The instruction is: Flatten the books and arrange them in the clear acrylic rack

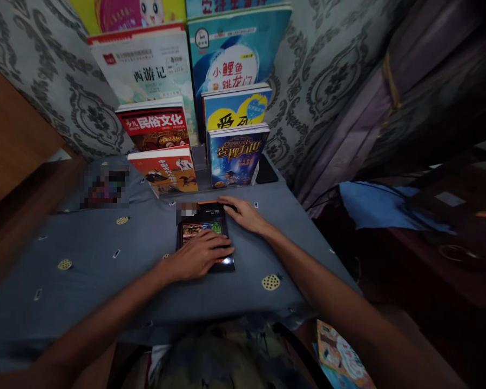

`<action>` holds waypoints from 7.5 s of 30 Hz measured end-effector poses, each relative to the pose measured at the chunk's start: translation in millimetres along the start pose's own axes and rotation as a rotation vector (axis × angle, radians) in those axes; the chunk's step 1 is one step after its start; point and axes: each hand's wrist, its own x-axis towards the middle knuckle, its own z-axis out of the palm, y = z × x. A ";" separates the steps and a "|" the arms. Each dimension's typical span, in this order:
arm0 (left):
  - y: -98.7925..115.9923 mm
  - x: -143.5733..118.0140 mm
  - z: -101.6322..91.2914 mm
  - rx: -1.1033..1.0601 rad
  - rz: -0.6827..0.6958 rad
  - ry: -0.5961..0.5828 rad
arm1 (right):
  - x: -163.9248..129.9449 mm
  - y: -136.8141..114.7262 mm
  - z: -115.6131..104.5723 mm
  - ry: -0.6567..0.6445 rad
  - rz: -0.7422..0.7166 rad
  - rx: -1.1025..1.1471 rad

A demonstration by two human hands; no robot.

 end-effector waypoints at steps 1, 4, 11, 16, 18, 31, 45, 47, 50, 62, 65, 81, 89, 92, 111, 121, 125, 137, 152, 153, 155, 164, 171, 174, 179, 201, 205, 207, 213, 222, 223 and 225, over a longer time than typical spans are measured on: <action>3.1 -1.5 -0.2 -0.010 0.010 -0.004 | -0.1 -0.1 0.1 0.000 0.002 0.001; 12.1 -5.9 -0.7 -0.035 0.037 -0.027 | -0.3 -0.5 0.1 -0.002 0.007 0.001; 23.1 -9.7 -3.4 -0.080 0.048 -0.037 | -0.6 -1.3 -0.1 0.003 0.011 -0.014; 11.3 -9.2 -6.2 -0.100 0.021 -0.023 | -1.3 -2.2 0.0 0.003 0.005 -0.025; -4.9 -12.4 -5.9 -0.065 -0.036 0.009 | -1.4 -2.4 0.1 0.006 0.007 -0.033; -104.4 -67.8 -16.7 0.203 -0.451 0.260 | 0.4 -0.8 -0.3 -0.005 -0.009 -0.058; -21.8 -103.7 -15.4 0.107 -0.235 0.246 | -1.4 -2.6 2.4 0.002 -0.013 -0.104; -5.6 -107.6 -13.3 0.096 -0.219 0.249 | -1.8 -2.7 2.7 -0.002 -0.016 -0.105; 15.1 -113.0 -10.6 0.092 -0.197 0.249 | -2.0 -2.9 3.3 -0.008 -0.010 -0.108; 46.0 -112.1 -6.7 0.097 -0.170 0.205 | -2.8 0.1 10.9 0.008 -0.024 -0.197; 48.1 -101.5 -5.8 0.113 -0.150 0.160 | -2.3 1.7 12.6 0.011 -0.035 -0.203; 64.6 -18.7 23.7 0.183 -0.165 -0.011 | -4.8 -6.2 9.5 -0.003 -0.037 -0.213; 68.3 -21.3 25.6 0.191 -0.210 -0.022 | -11.3 -16.3 18.4 -0.021 -0.077 -0.381; 68.2 -21.6 26.0 0.174 -0.213 -0.020 | -16.7 -27.1 25.2 -0.054 -0.093 -0.505; 62.2 -15.5 25.5 0.158 -0.310 -0.019 | -11.6 -20.3 19.0 -0.089 -0.004 -0.453; 62.8 -21.1 28.6 0.284 -0.428 -0.023 | -12.0 -31.1 18.6 -0.069 -0.013 -0.520; 64.6 -43.1 31.5 0.329 -0.451 -0.052 | -22.3 -45.6 21.7 -0.117 -0.018 -0.552; 100.2 -102.8 18.3 0.443 -0.188 -0.194 | -97.7 -77.8 22.5 -0.223 -0.050 -0.350; 24.8 -22.4 -140.3 0.076 -0.485 0.571 | -81.7 -100.2 30.6 0.032 0.233 0.304; 6.3 -15.1 -141.3 0.033 -0.504 0.606 | -79.0 -101.1 33.0 0.032 0.265 0.370; -30.4 -5.0 -136.9 -0.037 -0.538 0.623 | -74.6 -99.9 37.1 0.008 0.327 0.487; -72.9 -21.0 -52.5 0.224 -0.702 0.342 | -63.5 -69.9 40.3 0.059 0.545 0.547; -64.8 -45.9 -23.2 0.223 -0.741 0.293 | -60.4 -65.3 45.1 0.094 0.581 0.564; -69.0 -50.2 -17.4 0.201 -0.742 0.301 | -56.7 -64.0 41.5 0.068 0.571 0.460; -74.3 -54.5 -10.6 0.203 -0.714 0.315 | -50.9 -74.2 17.0 0.025 0.432 -0.269; -69.9 -55.3 -13.1 0.282 -0.707 0.279 | 57.4 -57.4 95.0 -0.238 -0.222 -0.453; -72.5 -56.6 -10.7 0.303 -0.694 0.301 | 50.9 -50.2 85.4 -0.195 -0.193 -0.459; -74.3 -57.6 -8.8 0.311 -0.685 0.313 | 46.9 -45.2 77.5 -0.173 -0.182 -0.452; -77.2 -60.0 -5.8 0.318 -0.665 0.329 | 31.2 -17.9 43.4 -0.083 -0.062 -0.454; -74.5 -43.0 -13.6 0.392 -0.620 0.252 | 26.7 4.2 23.4 -0.042 -0.019 -0.414; -74.9 -38.0 -13.9 0.404 -0.601 0.236 | 27.6 4.4 24.0 -0.038 -0.019 -0.413; -77.2 -26.7 -13.1 0.411 -0.563 0.200 | 29.2 5.4 24.6 -0.029 -0.024 -0.401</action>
